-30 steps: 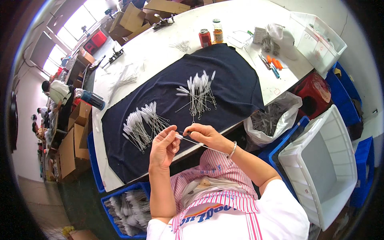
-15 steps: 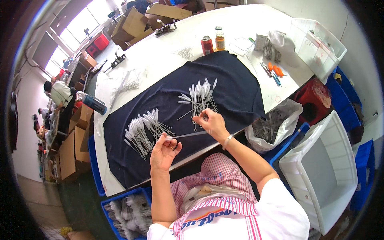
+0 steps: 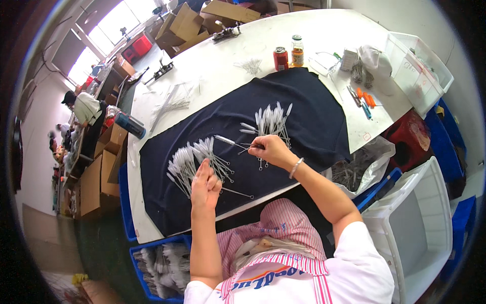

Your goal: The person arranges wire brushes on a cloth and trims their tips using pliers.

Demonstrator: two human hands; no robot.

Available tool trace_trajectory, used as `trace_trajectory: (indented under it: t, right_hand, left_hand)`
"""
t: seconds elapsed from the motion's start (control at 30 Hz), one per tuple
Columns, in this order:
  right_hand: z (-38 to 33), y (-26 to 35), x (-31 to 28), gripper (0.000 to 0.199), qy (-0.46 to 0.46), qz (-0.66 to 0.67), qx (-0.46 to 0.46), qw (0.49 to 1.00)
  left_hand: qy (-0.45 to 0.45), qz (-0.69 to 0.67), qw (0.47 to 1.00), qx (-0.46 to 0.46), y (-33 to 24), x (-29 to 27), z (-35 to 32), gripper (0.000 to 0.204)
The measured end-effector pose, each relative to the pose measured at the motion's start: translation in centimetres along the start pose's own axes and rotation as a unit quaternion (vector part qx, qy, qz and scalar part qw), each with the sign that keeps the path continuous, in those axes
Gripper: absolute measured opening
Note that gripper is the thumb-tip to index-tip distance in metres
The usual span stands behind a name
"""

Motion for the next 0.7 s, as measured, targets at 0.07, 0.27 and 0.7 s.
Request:
trace_trajectory:
  t: [0.07,0.27,0.7]
  right_hand:
    - [-1.1,2.7,0.3,0.019,0.029,0.029,-0.001,0.999]
    - [-3.4,7.4,1.5,0.014,0.141,0.038,0.003,0.989]
    - [-5.8,12.2,3.4,0.021,-0.107,-0.363,-0.198,0.904]
  left_hand:
    - [-0.062,0.029,0.997,0.034,-1.1,1.3,0.1,0.026]
    - [-0.053,0.05,0.995,0.064,-2.9,4.7,-0.7,0.025]
    - [-0.145,-0.002,0.985,0.096,-2.0,2.7,-3.0,0.014]
Point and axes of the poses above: each hand's wrist, its own z-axis towards the middle knuckle, its own x-axis out of the palm, y = z × x, the point moved 7 cm from there along z, towards the middle knuckle, and after that the axes turned 2 degrees about y, right-handed, at the moved point
